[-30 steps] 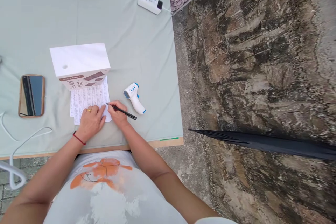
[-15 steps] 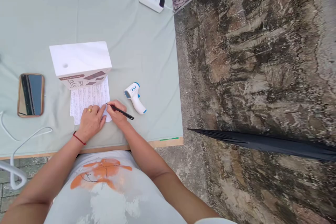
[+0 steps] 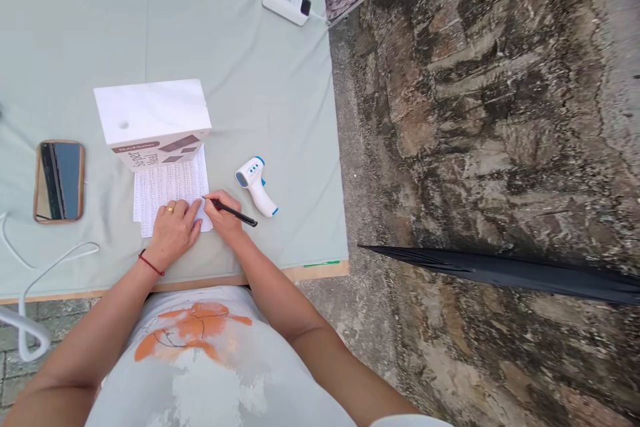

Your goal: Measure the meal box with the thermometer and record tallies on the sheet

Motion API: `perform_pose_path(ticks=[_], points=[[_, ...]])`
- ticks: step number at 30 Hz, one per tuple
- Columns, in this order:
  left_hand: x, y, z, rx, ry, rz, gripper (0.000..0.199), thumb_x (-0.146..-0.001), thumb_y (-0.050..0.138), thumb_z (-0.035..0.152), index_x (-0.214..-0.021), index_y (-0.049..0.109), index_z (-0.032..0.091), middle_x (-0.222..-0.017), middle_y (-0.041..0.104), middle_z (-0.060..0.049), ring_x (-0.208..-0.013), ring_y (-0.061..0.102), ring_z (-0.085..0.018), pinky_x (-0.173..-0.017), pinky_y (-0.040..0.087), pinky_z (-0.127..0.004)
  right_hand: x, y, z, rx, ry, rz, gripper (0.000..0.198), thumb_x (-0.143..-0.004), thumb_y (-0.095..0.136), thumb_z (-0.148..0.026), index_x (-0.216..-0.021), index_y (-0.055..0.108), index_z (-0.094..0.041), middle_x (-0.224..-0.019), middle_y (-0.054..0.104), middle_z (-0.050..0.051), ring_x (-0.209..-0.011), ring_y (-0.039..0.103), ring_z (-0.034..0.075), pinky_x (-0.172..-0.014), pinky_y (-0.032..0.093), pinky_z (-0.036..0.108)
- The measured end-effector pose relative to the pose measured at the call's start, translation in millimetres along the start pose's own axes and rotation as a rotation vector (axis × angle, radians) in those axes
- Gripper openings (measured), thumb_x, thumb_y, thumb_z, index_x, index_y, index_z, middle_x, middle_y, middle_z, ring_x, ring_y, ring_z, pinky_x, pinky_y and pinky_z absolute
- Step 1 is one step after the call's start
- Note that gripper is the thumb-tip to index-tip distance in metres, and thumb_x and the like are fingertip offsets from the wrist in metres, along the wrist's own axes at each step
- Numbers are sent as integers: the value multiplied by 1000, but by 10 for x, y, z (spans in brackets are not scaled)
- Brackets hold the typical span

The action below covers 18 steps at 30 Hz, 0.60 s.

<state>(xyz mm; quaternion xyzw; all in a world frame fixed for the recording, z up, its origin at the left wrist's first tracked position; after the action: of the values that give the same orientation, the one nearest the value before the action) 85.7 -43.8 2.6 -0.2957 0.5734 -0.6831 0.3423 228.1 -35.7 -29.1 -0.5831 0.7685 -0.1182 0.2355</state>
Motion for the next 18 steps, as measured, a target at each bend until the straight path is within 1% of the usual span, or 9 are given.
perform_pose_path(ticks=[9, 18], points=[[2, -5, 1, 14, -20, -26, 47, -100, 42, 34, -141, 55, 15, -103, 62, -17, -93, 56, -32, -74, 39, -43, 1, 11, 13, 24, 9, -6, 11, -81, 51, -24, -75, 60, -24, -69, 63, -2, -62, 57, 14, -63, 50, 28], [-1, -8, 1, 23, -26, -31, 47, -101, 40, 34, -142, 55, 16, -104, 62, -17, -93, 55, -32, -76, 39, -44, 1, -2, 22, -5, 7, 22, 11, -81, 50, -24, -75, 59, -24, -67, 61, -3, -60, 55, 14, -62, 49, 28]])
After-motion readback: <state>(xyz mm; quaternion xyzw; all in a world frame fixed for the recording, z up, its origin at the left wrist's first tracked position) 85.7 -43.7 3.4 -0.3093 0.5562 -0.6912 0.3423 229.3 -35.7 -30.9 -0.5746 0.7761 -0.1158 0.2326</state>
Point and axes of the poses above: each hand's wrist, its own x-axis away from the middle knuckle, its own y-axis out of the palm, z = x × y, the point moved 5 cm from there along -x, towards the middle knuckle
